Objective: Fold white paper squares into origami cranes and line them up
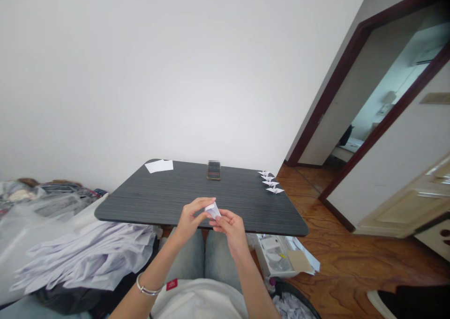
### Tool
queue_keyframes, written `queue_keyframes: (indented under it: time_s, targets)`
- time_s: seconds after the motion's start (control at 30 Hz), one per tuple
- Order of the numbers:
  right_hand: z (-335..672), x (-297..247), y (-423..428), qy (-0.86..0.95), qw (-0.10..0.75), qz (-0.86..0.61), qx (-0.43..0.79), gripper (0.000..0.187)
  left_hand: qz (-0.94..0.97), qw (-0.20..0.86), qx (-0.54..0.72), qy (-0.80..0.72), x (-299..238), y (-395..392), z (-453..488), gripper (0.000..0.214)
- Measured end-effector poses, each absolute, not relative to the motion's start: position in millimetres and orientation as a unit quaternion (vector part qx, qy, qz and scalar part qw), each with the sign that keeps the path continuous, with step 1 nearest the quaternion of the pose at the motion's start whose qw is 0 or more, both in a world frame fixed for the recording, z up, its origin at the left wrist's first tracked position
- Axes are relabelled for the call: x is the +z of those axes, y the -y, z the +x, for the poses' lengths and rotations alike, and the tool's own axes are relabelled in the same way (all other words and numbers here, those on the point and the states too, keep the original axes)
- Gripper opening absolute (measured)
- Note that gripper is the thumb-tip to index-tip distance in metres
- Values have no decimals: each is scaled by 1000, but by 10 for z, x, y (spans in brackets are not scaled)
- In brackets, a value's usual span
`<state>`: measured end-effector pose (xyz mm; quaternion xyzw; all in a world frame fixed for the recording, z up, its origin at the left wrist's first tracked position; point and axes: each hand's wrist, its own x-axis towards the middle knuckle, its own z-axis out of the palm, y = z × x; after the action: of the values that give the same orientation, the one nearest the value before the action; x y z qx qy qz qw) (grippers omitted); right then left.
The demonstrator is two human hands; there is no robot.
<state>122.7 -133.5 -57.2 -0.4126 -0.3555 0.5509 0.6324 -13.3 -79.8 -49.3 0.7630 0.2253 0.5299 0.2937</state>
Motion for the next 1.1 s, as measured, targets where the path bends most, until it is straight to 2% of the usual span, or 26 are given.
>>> queue_keyframes:
  time_s: [0.33,0.6,0.87,1.1]
  targets:
    - [1213,-564,1355,369,623,-409,556,36,712,335,536,-305,-443,849,-106,28]
    - [1237,-582,1341,410,603,-417,544,34,719,315,529,-321,-422,851,-85,25]
    - [1281,-530,1352,482,665,-458,341,22,796,172,478,-329,-428,819,-91,29]
    - [1285,-509,1378,563,617,-473,279,19,832,138,425,-328,-457,864,-42,33]
